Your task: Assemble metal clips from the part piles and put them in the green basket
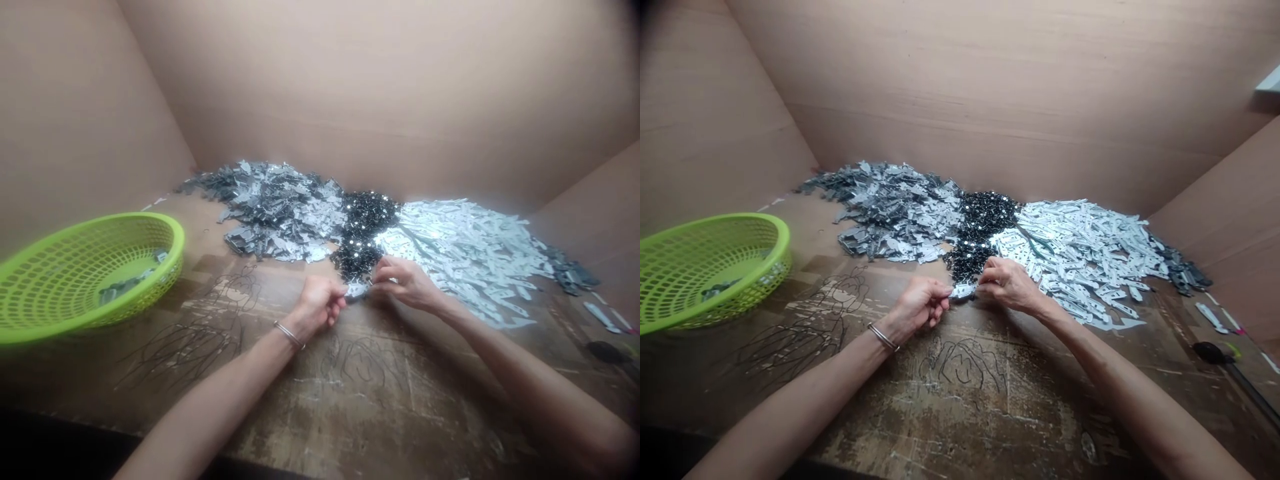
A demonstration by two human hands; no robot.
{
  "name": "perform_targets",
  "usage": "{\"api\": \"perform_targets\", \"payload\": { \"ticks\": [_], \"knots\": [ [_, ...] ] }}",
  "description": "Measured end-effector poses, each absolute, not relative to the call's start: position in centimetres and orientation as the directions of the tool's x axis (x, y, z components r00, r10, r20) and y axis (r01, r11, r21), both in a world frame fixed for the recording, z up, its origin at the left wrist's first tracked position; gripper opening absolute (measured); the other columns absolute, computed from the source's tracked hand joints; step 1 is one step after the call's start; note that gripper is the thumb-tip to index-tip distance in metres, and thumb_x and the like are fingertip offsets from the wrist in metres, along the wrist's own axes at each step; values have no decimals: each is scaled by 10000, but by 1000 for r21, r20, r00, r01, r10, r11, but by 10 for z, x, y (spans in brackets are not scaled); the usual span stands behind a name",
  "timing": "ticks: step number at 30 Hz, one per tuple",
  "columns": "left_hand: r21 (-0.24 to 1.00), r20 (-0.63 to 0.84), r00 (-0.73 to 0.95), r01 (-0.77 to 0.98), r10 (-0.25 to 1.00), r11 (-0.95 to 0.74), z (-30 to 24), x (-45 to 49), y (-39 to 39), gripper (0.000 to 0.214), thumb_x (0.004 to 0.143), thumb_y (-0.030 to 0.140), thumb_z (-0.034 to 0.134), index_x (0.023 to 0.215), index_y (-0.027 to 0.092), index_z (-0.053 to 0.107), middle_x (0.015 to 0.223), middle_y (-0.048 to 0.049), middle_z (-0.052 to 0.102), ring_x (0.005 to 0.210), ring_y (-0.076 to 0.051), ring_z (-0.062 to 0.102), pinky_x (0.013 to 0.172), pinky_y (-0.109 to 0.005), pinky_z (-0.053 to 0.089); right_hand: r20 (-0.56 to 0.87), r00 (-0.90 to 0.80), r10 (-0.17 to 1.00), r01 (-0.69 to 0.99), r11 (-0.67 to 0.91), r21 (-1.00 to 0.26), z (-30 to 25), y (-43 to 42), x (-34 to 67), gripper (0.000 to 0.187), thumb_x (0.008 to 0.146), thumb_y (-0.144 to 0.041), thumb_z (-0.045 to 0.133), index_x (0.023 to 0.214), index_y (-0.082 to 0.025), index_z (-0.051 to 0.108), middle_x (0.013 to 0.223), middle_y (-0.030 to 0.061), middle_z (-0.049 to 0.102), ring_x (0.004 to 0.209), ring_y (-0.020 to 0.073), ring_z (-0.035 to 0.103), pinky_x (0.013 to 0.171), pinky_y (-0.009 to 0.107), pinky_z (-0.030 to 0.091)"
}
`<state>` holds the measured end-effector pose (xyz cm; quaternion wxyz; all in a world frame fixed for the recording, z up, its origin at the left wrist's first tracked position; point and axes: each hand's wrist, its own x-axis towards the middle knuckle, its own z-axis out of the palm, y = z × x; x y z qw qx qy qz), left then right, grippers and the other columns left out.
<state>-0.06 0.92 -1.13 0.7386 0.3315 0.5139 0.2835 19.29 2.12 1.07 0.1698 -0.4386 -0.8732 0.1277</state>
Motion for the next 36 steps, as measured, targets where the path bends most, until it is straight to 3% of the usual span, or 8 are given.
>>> {"api": "perform_targets", "payload": {
  "ticks": [18,29,36],
  "knots": [
    [811,-521,334,-94,786,577,-12,-3,6,130,622,204,544,588,110,461,445,18,486,289,-51,393,257,-164,255,164,-611,775,761,631,-149,9,14,179,210,746,-295,486,598,-161,553,650,21,476,606,111,405,552,244,273],
    [806,-527,340,-92,779,585,-14,-3,7,120,629,202,543,596,115,467,436,28,486,285,-54,387,253,-169,254,197,-597,778,752,628,-200,12,13,184,159,732,-276,504,635,-175,579,682,25,509,628,121,438,562,253,316],
    [818,-495,355,-118,793,563,-23,-6,10,157,615,227,567,585,114,461,445,18,494,285,-48,392,251,-158,265,233,-337,912,863,398,-312,26,20,230,167,739,-291,496,681,-173,600,713,33,542,623,125,477,545,251,365]
  ]
}}
